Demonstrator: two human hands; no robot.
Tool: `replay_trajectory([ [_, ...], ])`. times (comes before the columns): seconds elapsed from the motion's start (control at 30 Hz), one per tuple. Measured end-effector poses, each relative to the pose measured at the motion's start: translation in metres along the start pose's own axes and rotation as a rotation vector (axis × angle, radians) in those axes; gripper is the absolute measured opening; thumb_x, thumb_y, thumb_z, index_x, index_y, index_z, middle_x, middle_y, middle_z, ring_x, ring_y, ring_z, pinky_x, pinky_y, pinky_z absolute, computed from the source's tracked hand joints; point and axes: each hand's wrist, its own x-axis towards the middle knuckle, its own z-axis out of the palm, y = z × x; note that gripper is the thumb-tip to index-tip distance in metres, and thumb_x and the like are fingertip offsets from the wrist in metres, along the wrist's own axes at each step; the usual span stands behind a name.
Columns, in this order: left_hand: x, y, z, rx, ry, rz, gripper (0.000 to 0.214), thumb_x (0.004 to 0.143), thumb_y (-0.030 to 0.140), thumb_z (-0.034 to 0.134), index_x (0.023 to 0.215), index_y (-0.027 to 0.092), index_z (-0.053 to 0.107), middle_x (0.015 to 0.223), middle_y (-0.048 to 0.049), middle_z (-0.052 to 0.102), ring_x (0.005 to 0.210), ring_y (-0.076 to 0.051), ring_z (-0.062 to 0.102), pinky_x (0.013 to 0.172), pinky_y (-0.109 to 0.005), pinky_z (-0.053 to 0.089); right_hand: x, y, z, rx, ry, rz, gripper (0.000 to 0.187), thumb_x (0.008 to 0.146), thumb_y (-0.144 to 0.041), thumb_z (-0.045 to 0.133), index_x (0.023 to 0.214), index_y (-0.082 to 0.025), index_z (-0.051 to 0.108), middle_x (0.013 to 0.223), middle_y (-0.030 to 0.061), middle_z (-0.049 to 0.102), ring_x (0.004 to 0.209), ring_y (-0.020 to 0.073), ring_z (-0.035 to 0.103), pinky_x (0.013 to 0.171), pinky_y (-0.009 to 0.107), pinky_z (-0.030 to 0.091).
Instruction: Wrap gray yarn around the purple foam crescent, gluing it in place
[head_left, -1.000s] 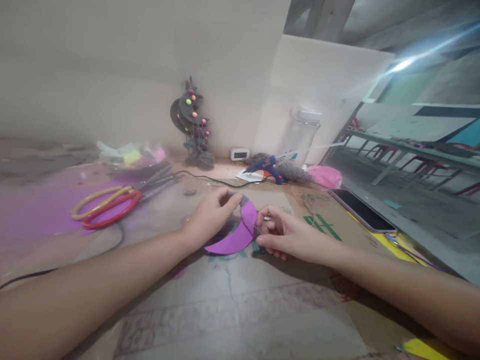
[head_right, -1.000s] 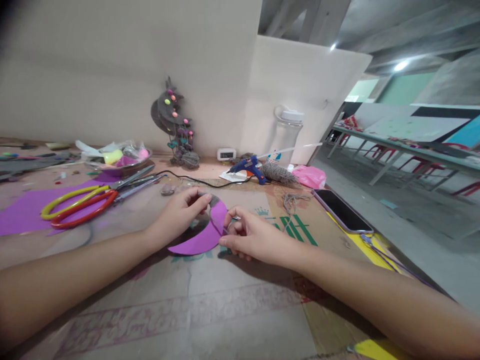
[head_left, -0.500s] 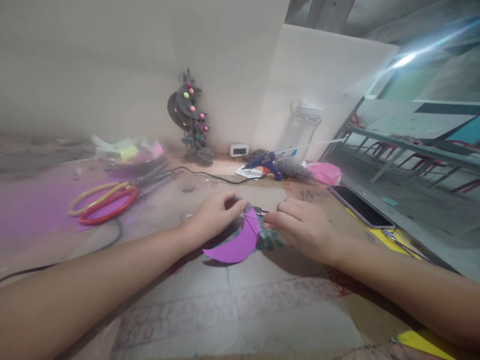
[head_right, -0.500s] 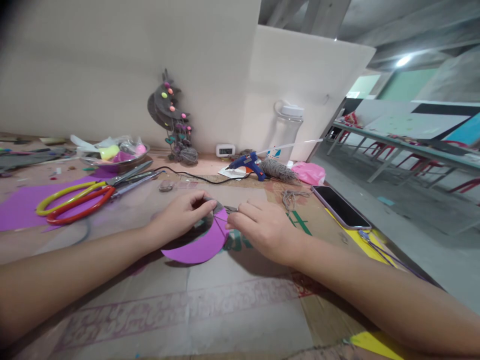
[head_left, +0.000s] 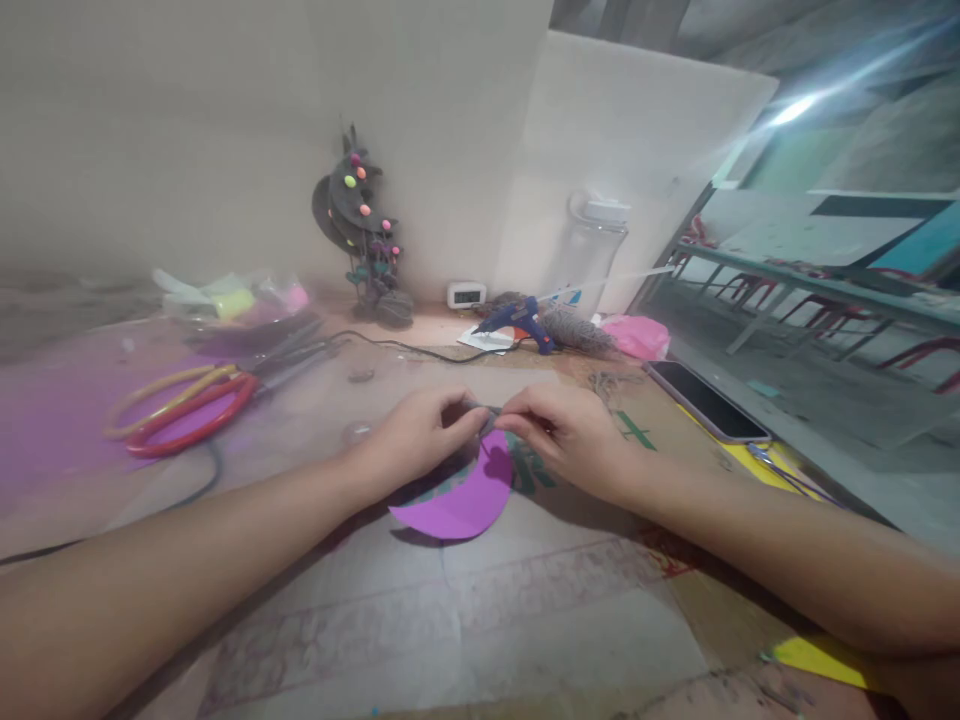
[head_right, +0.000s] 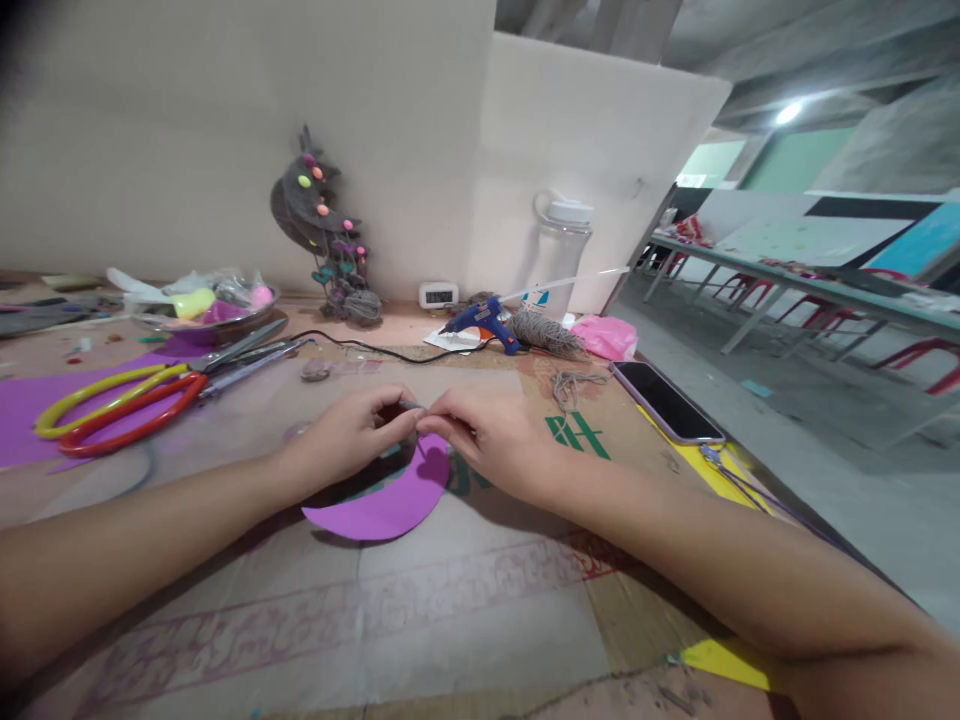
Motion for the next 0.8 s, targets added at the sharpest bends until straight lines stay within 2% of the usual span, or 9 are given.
replay_trajectory([
  [0.17, 0.0, 0.0, 0.0, -0.016, -0.009, 0.008, 0.032, 0.09, 0.043, 0.047, 0.075, 0.019, 0.061, 0.067, 0.001, 0.062, 0.062, -0.015, 0.054, 0.057, -0.026, 0.035, -0.002, 0.008, -0.006, 0.04, -0.024, 0.197, 0.029, 0.093, -0.036, 0.051, 0.075, -0.019, 0.065, 0.064, 0.0, 0.063, 0.056, 0.0107, 0.052, 0.056, 0.022, 0.037],
  [0.27, 0.0, 0.001, -0.001, -0.097, -0.008, -0.034, 0.031, 0.09, 0.042, 0.049, 0.072, 0.019, 0.059, 0.064, 0.002, 0.062, 0.059, -0.014, 0.052, 0.055, -0.025, 0.035, -0.006, 0.014, -0.006, 0.087, -0.064, 0.265, 0.028, 0.093, -0.033, 0.052, 0.072, -0.018, 0.062, 0.062, -0.0011, 0.062, 0.055, 0.0105, 0.052, 0.056, 0.022, 0.037],
  [0.43, -0.002, 0.004, -0.003, -0.259, -0.037, -0.144, 0.03, 0.09, 0.043, 0.049, 0.073, 0.019, 0.056, 0.063, 0.0022, 0.063, 0.052, -0.012, 0.052, 0.049, -0.024, 0.035, -0.012, 0.019, -0.006, 0.105, -0.1, 0.279, 0.028, 0.093, -0.032, 0.051, 0.071, -0.018, 0.061, 0.063, -0.001, 0.063, 0.056, 0.0108, 0.053, 0.057, 0.022, 0.037],
  [0.8, -0.002, 0.004, -0.004, -0.343, -0.073, -0.165, 0.029, 0.089, 0.044, 0.051, 0.075, 0.018, 0.055, 0.065, 0.0016, 0.063, 0.054, -0.011, 0.054, 0.05, -0.022, 0.037, -0.014, 0.025, -0.001, 0.092, -0.142, 0.298, 0.03, 0.093, -0.035, 0.051, 0.072, -0.018, 0.063, 0.061, -0.0006, 0.063, 0.056, 0.0105, 0.053, 0.056, 0.022, 0.036],
])
